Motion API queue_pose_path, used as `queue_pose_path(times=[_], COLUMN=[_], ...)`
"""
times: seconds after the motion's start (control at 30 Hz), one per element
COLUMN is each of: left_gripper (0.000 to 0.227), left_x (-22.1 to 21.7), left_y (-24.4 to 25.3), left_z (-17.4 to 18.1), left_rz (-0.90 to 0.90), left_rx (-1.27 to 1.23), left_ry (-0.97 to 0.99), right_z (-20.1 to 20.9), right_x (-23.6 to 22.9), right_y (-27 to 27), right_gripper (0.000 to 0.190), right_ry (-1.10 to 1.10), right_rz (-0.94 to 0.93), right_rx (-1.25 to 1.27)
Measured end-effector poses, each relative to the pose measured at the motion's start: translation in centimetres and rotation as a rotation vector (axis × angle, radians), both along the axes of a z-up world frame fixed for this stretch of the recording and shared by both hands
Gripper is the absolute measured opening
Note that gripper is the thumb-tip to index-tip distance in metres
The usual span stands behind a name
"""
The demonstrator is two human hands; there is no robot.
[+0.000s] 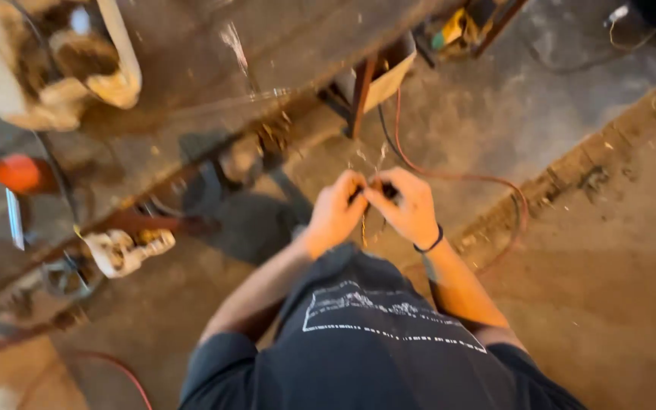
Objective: The person holds a bundle of copper wires and twists the strands together by hand. They repeatedly separate and re-twist the wires, occasionally moving around the cluttered workshop area while continuing the manual twisting process.
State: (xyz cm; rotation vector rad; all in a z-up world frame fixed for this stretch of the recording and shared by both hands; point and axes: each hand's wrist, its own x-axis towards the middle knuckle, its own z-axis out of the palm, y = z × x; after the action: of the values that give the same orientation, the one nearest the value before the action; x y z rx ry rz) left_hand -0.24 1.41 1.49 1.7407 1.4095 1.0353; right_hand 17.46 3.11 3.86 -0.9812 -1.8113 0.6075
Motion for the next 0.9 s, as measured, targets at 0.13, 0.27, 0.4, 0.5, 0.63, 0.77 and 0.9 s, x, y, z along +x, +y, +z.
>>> queue_pose_path(times=[0.13,0.27,0.4,0.5,0.63,0.77,0.9], left_gripper=[0.013,0.008,0.010,0.002,0.004,0.006,0.007], left_x=[-0.7,-0.9,-1.3,-1.3,-1.3,-1.6,-1.5], left_y=[0.3,1.1,1.2,1.2,1.4,1.4,1.4], left_z=[1.5,2.4,0.3,0.6,1.7,1.0,1.8], left_rz=[-0.008,-0.036,-0.069,-0.032,-0.027,-0.101,-0.114], left_rx=[0.014,0.029,0.018,0.049,0.064,0.024,0.030], left_ry=[-0.090,-0.283,-0.334,-0.334,-0.367,-0.341,-0.317], right_z=[-0.1,-1.6,-0.6,-0.2,-0.5,-0.7,-1.3], right_x=[-0.1,-0.4,-1.0,-1.3,-1.6,-0.9,1.3], right_y=[0.8,2.5,2.7,2.7,3.0,3.0,5.8], right_gripper=[0.009,0.022,0.024,0.028,0.017,0.007,0.015], right_ry=[0.029,0.128,0.087,0.028,0.126,0.298,0.444], right_rz=[-0.009,0.026,0.051,0.043,0.081,0.098,0.094], right_rx=[-0.008,-0.005,0.056,0.156,0.158,-0.111,-0.193])
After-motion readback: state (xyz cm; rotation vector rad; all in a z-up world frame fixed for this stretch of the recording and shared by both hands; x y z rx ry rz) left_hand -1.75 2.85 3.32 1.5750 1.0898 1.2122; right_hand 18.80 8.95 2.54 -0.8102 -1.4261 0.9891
